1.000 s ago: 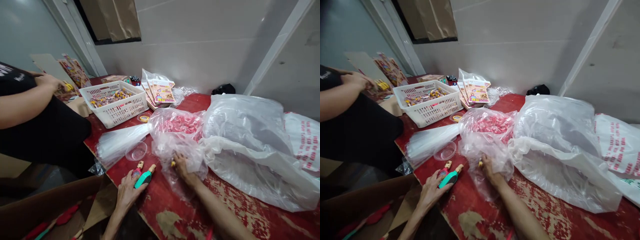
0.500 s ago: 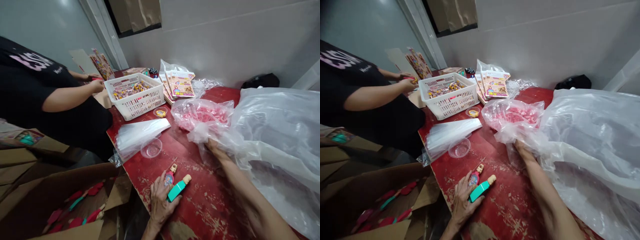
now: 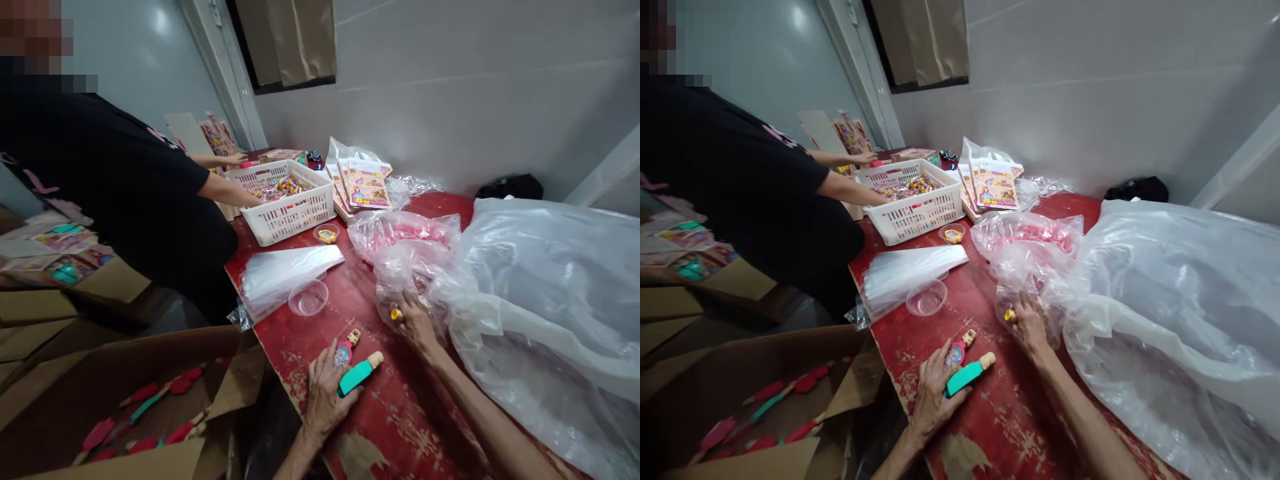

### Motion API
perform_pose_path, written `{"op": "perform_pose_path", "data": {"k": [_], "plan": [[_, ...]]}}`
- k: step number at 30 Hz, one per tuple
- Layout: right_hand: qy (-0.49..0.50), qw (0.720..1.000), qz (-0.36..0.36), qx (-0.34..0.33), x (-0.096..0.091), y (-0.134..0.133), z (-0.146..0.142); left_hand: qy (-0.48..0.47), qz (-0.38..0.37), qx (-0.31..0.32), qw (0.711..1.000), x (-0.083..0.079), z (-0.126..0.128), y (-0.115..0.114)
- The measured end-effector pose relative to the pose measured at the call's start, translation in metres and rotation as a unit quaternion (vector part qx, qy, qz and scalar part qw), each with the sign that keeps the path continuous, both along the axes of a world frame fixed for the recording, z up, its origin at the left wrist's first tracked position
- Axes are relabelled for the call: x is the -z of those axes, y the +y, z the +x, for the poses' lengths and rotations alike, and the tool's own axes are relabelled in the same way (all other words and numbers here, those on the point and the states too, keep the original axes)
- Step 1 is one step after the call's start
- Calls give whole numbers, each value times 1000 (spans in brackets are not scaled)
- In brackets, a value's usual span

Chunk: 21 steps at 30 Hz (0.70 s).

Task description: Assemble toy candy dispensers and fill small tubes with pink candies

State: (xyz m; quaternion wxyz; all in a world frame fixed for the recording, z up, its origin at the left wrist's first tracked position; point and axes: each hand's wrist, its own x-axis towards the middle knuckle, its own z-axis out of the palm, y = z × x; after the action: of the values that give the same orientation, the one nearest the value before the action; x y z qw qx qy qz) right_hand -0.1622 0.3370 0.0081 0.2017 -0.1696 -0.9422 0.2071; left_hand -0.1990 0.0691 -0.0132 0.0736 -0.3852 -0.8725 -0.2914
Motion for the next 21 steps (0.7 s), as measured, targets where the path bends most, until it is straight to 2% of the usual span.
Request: {"op": "perform_pose_path", "data": {"k": [3, 6, 11, 14, 17, 21], "plan": [[16, 1000, 9, -15, -6, -25, 41, 3, -16, 12, 1000, 2, 7, 5], [-7, 1000, 5, -5, -11, -33, 96, -13, -38, 45, 998, 3, 25, 15], [-136, 985, 24, 106, -7, -19, 203, -28, -79, 59, 995, 2, 55, 34], [-203, 964, 46, 163, 0, -15, 256, 16, -96, 62, 993, -3, 62, 40], [-218, 955, 61, 191, 4, -17, 285, 82, -112, 46, 989, -15, 67, 42], [-183, 958, 75, 208, -4, -32, 298, 109, -193, 60, 973, -32, 75, 50]]}}
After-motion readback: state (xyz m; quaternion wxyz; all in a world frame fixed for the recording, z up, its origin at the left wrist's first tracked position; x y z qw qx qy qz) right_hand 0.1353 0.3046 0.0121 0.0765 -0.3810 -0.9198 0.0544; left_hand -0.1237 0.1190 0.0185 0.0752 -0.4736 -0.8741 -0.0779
